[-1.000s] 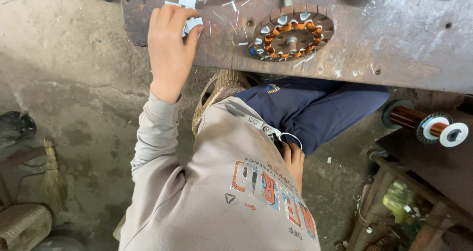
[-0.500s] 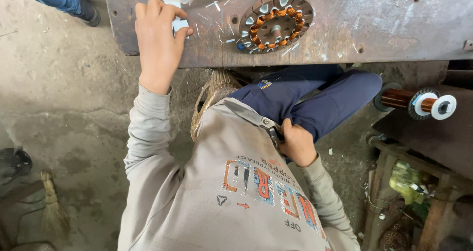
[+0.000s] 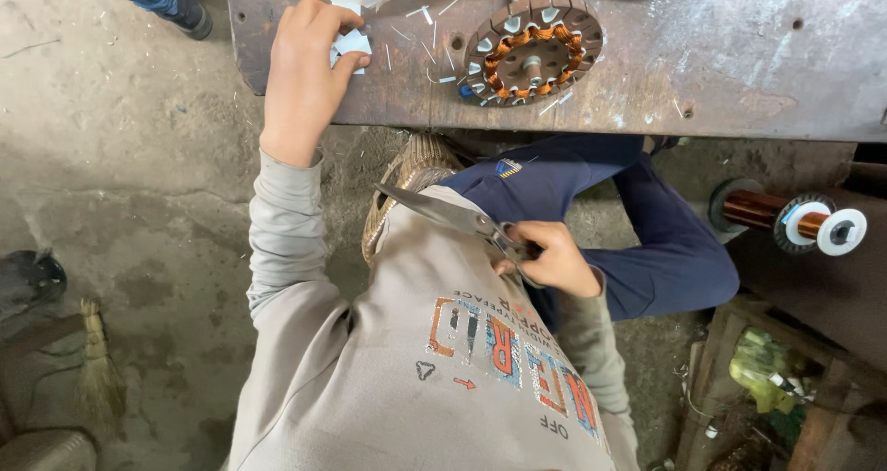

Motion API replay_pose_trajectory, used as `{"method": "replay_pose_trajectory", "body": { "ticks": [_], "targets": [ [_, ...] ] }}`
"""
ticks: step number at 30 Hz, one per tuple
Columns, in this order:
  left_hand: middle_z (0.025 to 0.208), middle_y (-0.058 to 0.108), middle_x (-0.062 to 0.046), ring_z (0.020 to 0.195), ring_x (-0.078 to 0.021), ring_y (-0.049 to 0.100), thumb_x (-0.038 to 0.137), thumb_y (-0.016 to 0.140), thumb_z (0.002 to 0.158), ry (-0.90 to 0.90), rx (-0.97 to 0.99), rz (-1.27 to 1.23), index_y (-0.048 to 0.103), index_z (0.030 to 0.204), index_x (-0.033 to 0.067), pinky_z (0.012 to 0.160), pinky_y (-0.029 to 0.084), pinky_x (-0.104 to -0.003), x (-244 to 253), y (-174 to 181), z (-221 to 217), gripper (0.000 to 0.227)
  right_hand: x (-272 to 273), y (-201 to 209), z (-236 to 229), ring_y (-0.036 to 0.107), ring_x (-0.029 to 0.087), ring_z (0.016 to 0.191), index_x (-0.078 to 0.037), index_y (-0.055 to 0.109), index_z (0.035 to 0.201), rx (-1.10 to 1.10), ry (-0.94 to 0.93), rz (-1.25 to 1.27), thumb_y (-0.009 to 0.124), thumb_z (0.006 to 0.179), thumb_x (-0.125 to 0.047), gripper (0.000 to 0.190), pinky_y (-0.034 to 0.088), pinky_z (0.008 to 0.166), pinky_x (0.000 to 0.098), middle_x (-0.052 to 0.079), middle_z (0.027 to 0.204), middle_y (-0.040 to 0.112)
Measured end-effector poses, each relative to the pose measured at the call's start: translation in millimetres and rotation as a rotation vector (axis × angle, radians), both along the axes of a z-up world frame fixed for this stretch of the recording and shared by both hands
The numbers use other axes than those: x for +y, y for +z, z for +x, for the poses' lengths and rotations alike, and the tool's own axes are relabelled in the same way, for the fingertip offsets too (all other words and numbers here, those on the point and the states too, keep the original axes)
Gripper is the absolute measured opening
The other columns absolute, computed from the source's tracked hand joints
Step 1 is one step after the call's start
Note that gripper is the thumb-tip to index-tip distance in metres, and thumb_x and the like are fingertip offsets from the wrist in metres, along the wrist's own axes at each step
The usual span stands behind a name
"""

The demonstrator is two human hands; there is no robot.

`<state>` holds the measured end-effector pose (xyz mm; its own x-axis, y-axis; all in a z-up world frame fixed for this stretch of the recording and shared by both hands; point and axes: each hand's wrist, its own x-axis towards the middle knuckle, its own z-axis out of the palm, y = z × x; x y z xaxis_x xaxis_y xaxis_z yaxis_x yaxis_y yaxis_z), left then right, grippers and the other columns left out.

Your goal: The person cuts small white rectangular pieces from a plastic sheet using scissors and places them into slots on circular motor stator components. They repeat this process for multiple stators on the workbench.

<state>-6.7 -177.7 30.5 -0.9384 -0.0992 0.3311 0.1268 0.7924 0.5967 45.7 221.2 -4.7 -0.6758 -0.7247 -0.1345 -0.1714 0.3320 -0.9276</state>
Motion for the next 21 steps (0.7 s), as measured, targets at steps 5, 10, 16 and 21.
{"method": "replay_pose_trajectory", "body": {
  "ticks": [5, 10, 16, 21],
  "targets": [
    [0.105, 0.065, -0.009, 0.101, -0.0303, 0.058, 0.001, 0.082, 0.089, 0.057, 0.057, -0.029, 0.07, 0.111, 0.0037, 0.09, 0.048, -0.042, 12, 1, 7, 0.025, -45, -36, -10, 0.037, 0.006, 0.061, 0.0, 0.073, 0.091, -0.193, -0.096, -0.061, 0.096, 0.07, -0.027, 0.041, 0.03, 0.053, 0.026, 0.005, 0.067, 0.05],
    [0.098, 0.066, -0.009, 0.091, -0.0257, 0.063, 0.002, 0.079, 0.094, 0.129, 0.029, 0.158, 0.07, 0.11, 0.0019, 0.082, 0.049, -0.039, 14, 9, 1, 0.019, -71, -74, -3, 0.054, 0.001, 0.073, -0.004, 0.062, 0.089, -0.54, -0.147, -0.335, 0.09, 0.083, -0.03, 0.039, 0.044, 0.064, 0.02, 0.001, 0.091, 0.071],
    [0.085, 0.063, -0.012, 0.08, -0.0333, 0.057, 0.002, 0.079, 0.085, 0.161, 0.285, -0.075, 0.071, 0.091, 0.0006, 0.067, 0.047, -0.041, 15, 23, -1, 0.01, -70, -94, 0, 0.051, 0.002, 0.068, -0.002, 0.063, 0.09, -0.667, -0.199, -0.268, 0.088, 0.084, -0.029, 0.037, 0.04, 0.059, 0.0195, 0.0, 0.088, 0.069],
    [0.096, 0.07, -0.005, 0.08, -0.0183, 0.062, 0.004, 0.074, 0.107, 0.267, 0.046, 0.343, 0.076, 0.118, 0.0048, 0.073, 0.046, -0.03, 30, 25, 15, 0.012, -78, -88, -5, 0.053, 0.007, 0.089, -0.004, 0.06, 0.11, -0.645, -0.086, -0.315, 0.085, 0.085, -0.047, 0.056, 0.046, 0.081, 0.023, 0.001, 0.1, 0.058]
  ]
}}
